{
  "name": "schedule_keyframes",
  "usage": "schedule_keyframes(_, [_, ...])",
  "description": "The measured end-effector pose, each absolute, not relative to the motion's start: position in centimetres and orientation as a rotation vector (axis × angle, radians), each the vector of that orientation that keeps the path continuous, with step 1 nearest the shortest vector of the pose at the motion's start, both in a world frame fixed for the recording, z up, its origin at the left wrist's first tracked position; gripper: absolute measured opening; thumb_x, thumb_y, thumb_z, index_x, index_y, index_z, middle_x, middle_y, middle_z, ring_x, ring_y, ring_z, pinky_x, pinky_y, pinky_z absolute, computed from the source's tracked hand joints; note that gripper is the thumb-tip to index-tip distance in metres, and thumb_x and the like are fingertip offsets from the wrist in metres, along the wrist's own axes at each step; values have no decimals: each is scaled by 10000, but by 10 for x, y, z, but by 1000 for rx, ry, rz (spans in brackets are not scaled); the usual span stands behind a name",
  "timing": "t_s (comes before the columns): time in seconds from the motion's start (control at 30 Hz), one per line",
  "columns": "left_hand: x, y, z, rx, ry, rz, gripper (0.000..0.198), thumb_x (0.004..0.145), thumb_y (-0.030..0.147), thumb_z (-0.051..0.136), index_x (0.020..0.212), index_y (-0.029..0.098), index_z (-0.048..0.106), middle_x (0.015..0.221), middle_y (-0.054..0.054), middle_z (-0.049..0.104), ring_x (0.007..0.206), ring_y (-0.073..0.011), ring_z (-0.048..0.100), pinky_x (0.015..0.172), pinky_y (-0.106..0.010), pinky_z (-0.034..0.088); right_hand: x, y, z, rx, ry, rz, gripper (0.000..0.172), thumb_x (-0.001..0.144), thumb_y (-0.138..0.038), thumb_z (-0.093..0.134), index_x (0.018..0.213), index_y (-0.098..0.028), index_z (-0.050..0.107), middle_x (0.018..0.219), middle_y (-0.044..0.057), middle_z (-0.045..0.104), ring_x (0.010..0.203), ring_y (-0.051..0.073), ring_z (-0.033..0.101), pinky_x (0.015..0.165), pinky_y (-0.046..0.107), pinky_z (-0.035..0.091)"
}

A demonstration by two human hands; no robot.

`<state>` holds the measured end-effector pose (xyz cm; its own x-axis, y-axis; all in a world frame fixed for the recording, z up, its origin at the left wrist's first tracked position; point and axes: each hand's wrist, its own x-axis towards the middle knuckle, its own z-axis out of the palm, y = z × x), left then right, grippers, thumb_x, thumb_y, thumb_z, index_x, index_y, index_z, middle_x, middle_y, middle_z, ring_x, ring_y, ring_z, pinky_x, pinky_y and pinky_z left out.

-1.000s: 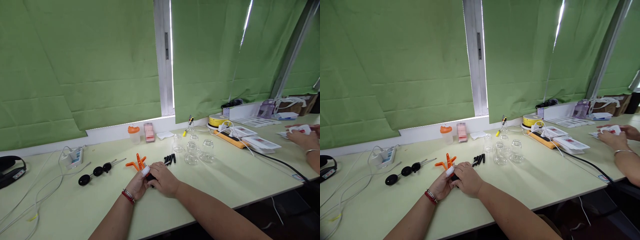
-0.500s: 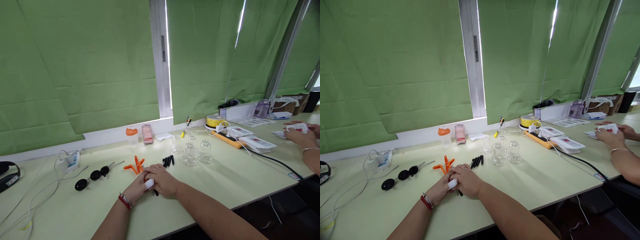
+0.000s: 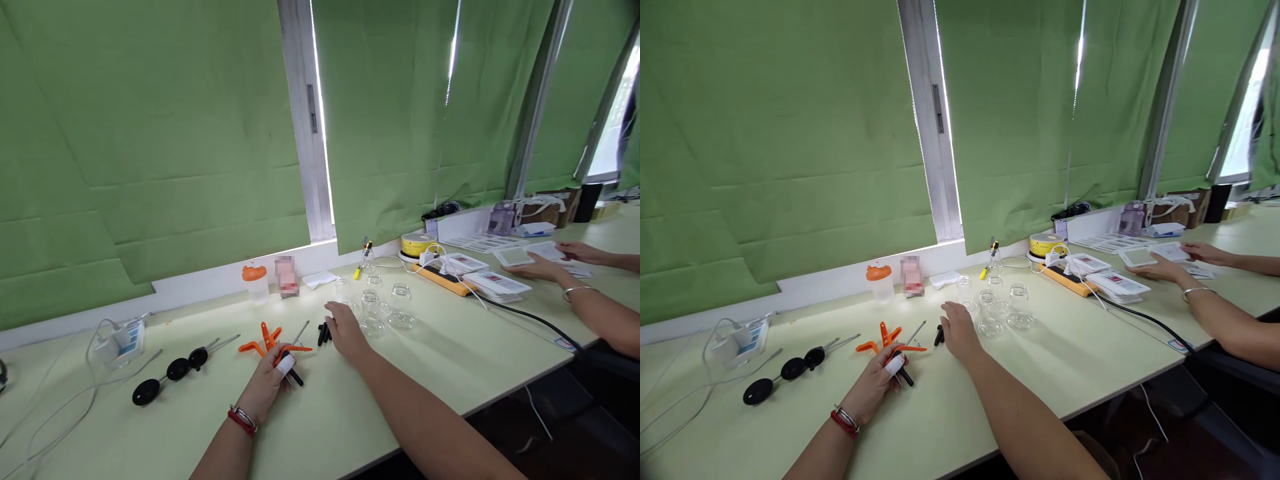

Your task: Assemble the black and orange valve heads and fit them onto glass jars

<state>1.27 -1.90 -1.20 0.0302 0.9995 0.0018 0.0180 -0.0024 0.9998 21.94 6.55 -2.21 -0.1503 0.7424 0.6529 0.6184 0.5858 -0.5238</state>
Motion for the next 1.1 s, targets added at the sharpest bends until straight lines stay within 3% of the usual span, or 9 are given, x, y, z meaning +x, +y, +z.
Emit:
schedule_keyframes(0.1, [12,-17,-13,1189,1180,1229,364,746,392,690,1037,180,632,840,-64,579,602,-148,516,497,-277,461,227,82,-32,-1399,-1900,246,328,899,-141,403,1158,-142,605,1233,131,567,1174,233,478,984,336,383])
schedule_keyframes(0.3, [9,-16,-13,1141,1117,1281,372,735,408,705,1001,161,626,830,-60,592,641,-158,530,533,-292,486,226,84,-40,-1638,-2027,278,203,868,-172,492,995,-159,649,1094,116,571,1053,226,532,854,294,408])
schedule_keyframes(0.5, [12,-17,-10,1075,1076,1293,359,724,449,705,923,161,628,793,-46,608,652,-167,560,549,-302,511,227,83,-39,-1784,-1973,286,158,846,-158,501,952,-161,619,1064,122,560,921,222,580,693,283,399])
schedule_keyframes(0.63, [13,-17,-9,1012,1067,1325,371,712,441,729,907,147,614,787,-57,615,648,-167,575,561,-308,517,230,84,-36,-1866,-1902,305,233,812,-74,468,994,-171,578,991,119,587,816,211,604,603,275,371])
schedule_keyframes(0.9, [8,-12,-14,973,1049,1400,344,730,435,720,890,156,597,815,-54,614,684,-168,591,581,-290,520,229,77,-24,-1861,-1804,322,292,838,-85,441,1097,-174,542,1035,132,612,893,242,620,644,295,387])
schedule_keyframes(1.1, [7,-9,-14,926,1065,1487,240,785,375,658,886,171,583,821,-39,619,711,-157,592,602,-277,526,212,54,-20,-1410,-1927,306,310,826,-144,476,1109,-195,591,1059,71,617,895,189,603,742,275,425])
